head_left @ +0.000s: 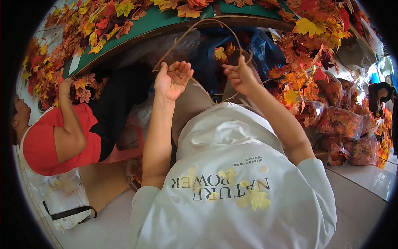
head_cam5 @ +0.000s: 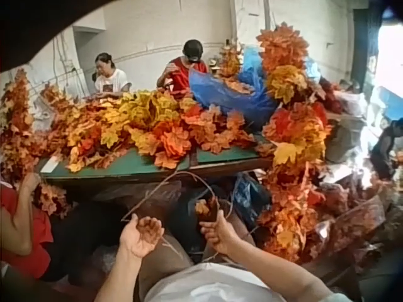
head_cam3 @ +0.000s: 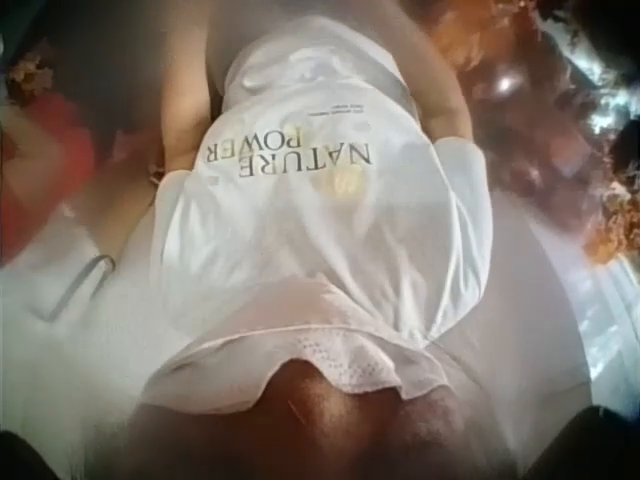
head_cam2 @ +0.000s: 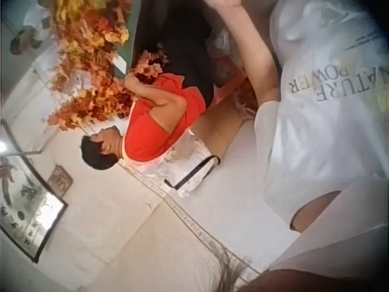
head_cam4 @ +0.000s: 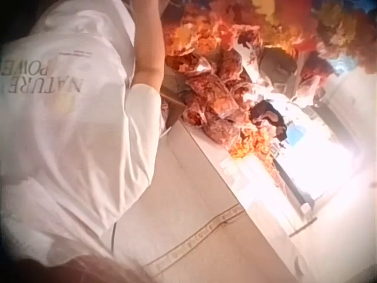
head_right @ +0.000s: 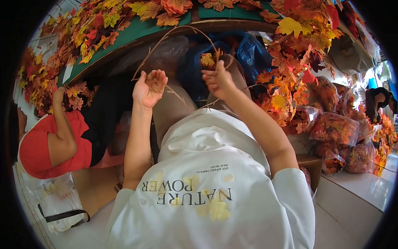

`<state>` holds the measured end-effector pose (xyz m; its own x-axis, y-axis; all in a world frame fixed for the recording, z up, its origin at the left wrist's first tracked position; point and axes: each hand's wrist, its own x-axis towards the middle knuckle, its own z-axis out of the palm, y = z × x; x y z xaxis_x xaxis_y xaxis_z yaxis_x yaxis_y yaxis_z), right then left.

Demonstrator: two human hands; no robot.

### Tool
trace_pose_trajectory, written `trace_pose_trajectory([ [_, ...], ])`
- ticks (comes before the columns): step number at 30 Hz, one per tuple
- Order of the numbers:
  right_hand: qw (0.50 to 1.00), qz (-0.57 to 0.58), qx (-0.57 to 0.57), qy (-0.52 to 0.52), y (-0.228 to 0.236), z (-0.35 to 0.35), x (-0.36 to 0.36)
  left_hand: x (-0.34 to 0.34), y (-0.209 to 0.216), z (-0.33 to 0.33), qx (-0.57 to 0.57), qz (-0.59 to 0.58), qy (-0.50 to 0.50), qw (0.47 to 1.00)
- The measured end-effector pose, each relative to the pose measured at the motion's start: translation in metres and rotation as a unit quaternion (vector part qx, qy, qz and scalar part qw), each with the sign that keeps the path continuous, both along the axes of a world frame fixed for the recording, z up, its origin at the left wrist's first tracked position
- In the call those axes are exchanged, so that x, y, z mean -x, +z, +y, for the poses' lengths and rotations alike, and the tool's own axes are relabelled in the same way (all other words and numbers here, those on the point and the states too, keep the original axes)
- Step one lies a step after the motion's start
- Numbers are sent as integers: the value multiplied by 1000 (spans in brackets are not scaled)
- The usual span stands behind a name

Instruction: The person attaches individual artificial maple leaves to a plastic vine stem by hand.

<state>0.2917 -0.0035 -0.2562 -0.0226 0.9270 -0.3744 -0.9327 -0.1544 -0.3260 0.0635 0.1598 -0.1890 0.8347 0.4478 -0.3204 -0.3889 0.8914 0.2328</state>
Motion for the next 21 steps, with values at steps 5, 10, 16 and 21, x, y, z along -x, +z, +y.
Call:
trace_pose_trajectory([
  [5, 933, -321, -83, 140, 46, -4, 80, -10, -15, 28, 65, 5, 132, 989],
  [10, 939, -309, -105, 108, 52, 1, 78, -16, -46, 48, 100, 42, 139, 984],
  [16, 992, 19, 37, -119, 61, 83, 56, -26, -46, -27, -51, -44, -75, 995],
  [21, 981, 31, 83, -172, 23, 104, 45, -13, -39, -37, -258, 134, -168, 942],
])
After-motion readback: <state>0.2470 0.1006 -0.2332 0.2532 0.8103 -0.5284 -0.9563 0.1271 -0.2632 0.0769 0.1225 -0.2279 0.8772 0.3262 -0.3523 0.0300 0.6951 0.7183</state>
